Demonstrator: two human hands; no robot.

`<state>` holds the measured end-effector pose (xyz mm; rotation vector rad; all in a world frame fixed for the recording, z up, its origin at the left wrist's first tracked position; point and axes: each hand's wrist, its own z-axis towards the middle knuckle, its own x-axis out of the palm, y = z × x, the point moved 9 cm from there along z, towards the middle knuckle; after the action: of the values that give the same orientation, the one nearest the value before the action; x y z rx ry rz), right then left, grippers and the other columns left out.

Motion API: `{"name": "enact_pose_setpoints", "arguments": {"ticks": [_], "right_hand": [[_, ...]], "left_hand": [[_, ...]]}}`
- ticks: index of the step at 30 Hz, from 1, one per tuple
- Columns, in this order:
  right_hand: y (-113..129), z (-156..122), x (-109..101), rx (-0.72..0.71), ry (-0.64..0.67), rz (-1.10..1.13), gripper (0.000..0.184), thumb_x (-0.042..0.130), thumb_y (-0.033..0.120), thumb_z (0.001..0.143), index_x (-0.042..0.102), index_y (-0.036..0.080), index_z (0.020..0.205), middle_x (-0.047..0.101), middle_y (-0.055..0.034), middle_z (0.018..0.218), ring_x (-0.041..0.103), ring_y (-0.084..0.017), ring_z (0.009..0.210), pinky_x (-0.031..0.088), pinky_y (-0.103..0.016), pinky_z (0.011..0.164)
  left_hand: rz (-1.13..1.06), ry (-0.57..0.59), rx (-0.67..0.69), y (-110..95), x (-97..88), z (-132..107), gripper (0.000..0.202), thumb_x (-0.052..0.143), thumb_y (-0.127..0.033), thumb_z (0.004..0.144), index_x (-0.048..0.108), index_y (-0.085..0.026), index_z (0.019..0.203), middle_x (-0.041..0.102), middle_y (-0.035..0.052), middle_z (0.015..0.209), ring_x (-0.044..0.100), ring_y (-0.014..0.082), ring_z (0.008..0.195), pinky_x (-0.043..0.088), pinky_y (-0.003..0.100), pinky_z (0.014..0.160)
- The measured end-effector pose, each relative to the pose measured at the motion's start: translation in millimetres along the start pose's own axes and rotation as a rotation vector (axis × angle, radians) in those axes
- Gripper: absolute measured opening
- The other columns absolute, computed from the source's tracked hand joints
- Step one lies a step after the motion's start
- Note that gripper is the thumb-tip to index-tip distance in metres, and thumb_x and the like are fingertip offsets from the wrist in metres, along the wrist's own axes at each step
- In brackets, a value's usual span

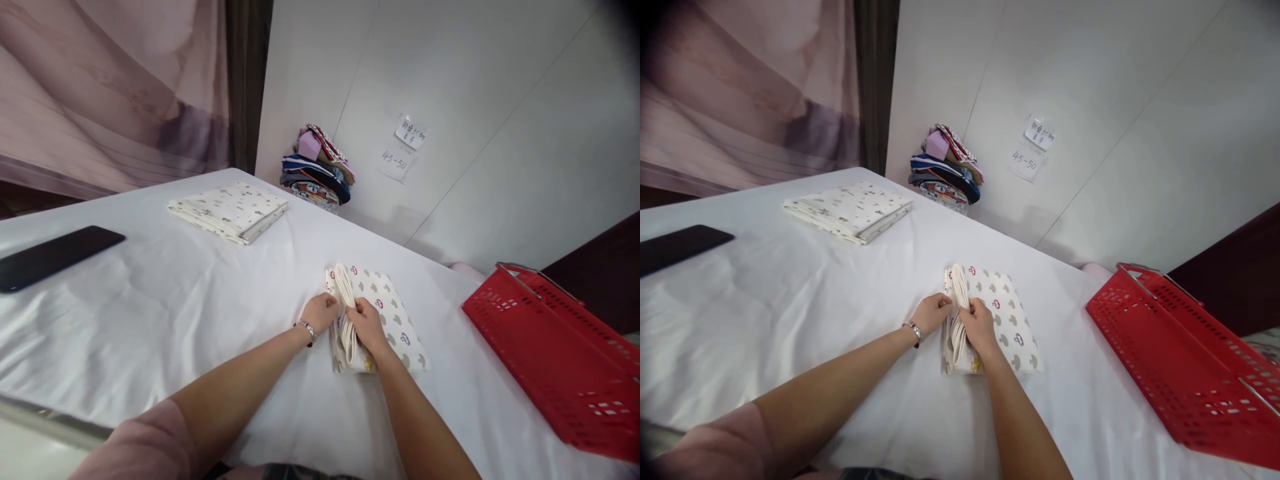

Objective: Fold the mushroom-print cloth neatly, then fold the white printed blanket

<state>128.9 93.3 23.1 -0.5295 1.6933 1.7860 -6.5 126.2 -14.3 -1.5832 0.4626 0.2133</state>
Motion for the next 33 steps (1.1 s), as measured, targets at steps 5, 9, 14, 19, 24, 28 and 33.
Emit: {"name": "enact_pose_setpoints", "arguments": {"ticks": [5, 9, 14, 19, 24, 28, 33], "right_hand": [[-3, 1, 1, -0.014, -0.001, 0.028, 0.015, 0.049, 0.035, 0.072, 0.049, 0.02, 0.067, 0.05, 0.0041, 0.06, 0.046, -0.014, 0.058, 0.033, -0.024, 0.054], [-4, 2, 0, -0.011, -0.016, 0.018, 0.016, 0.049, 0.035, 0.072, 0.05, 0.02, 0.067, 0.05, 0.0035, 0.06, 0.046, -0.014, 0.058, 0.033, -0.024, 0.054], [-3, 0, 0, -0.019, -0.012, 0.033, 0.017, 0.049, 0.037, 0.073, 0.051, 0.02, 0.069, 0.052, 0.0032, 0.061, 0.048, -0.014, 0.059, 0.034, -0.024, 0.054], [-2, -1, 0, -0.011, -0.006, 0.032, 0.017, 0.05, 0.037, 0.074, 0.051, 0.02, 0.071, 0.056, 0.003, 0.064, 0.05, -0.015, 0.06, 0.035, -0.024, 0.056], [-1, -2, 1, -0.024, -0.013, 0.026, 0.017, 0.049, 0.037, 0.074, 0.052, 0.02, 0.072, 0.057, 0.0016, 0.066, 0.05, -0.015, 0.061, 0.035, -0.024, 0.056], [-2, -2, 1, -0.02, -0.014, 0.027, 0.018, 0.049, 0.037, 0.073, 0.052, 0.02, 0.072, 0.056, 0.0021, 0.064, 0.049, -0.015, 0.059, 0.035, -0.024, 0.055], [-4, -1, 1, -0.008, -0.02, 0.023, 0.016, 0.05, 0.035, 0.073, 0.054, 0.02, 0.075, 0.058, 0.0024, 0.066, 0.051, -0.015, 0.06, 0.035, -0.024, 0.056]], "left_hand": [[0.043, 0.045, 0.0, -2, 3.6, 0, 0.018, 0.054, -0.02, 0.07, 0.066, -0.016, 0.082, 0.067, 0.0032, 0.076, 0.06, 0.0155, 0.072, 0.042, 0.023, 0.066], [0.059, 0.065, 0.03, -5, 3.5, 0, 0.017, 0.053, -0.022, 0.071, 0.067, -0.018, 0.08, 0.068, 0.0018, 0.078, 0.06, 0.0145, 0.073, 0.042, 0.022, 0.066], [0.233, -0.008, 0.069, -4, -8.7, 2, 0.024, 0.05, -0.026, 0.074, 0.064, -0.018, 0.092, 0.066, 0.0073, 0.086, 0.06, 0.0196, 0.08, 0.041, 0.028, 0.072], [0.302, 0.031, 0.103, -7, -5.4, -1, 0.019, 0.05, -0.031, 0.073, 0.065, -0.02, 0.078, 0.065, 0.0079, 0.081, 0.059, 0.0218, 0.078, 0.039, 0.029, 0.069], [0.199, 0.085, 0.064, -10, -1.1, -2, 0.015, 0.049, -0.028, 0.07, 0.058, -0.019, 0.062, 0.058, 0.0018, 0.062, 0.055, 0.0173, 0.065, 0.036, 0.026, 0.06], [0.087, 0.173, -0.026, -3, 7.5, -1, 0.018, 0.048, -0.025, 0.069, 0.05, -0.017, 0.052, 0.049, -0.0024, 0.049, 0.049, 0.0119, 0.05, 0.033, 0.023, 0.051], [-0.051, 0.291, -0.133, 10, 23.2, -3, 0.028, 0.049, -0.03, 0.071, 0.046, -0.016, 0.046, 0.044, -0.0035, 0.039, 0.038, 0.008, 0.035, 0.03, 0.022, 0.042]]}}
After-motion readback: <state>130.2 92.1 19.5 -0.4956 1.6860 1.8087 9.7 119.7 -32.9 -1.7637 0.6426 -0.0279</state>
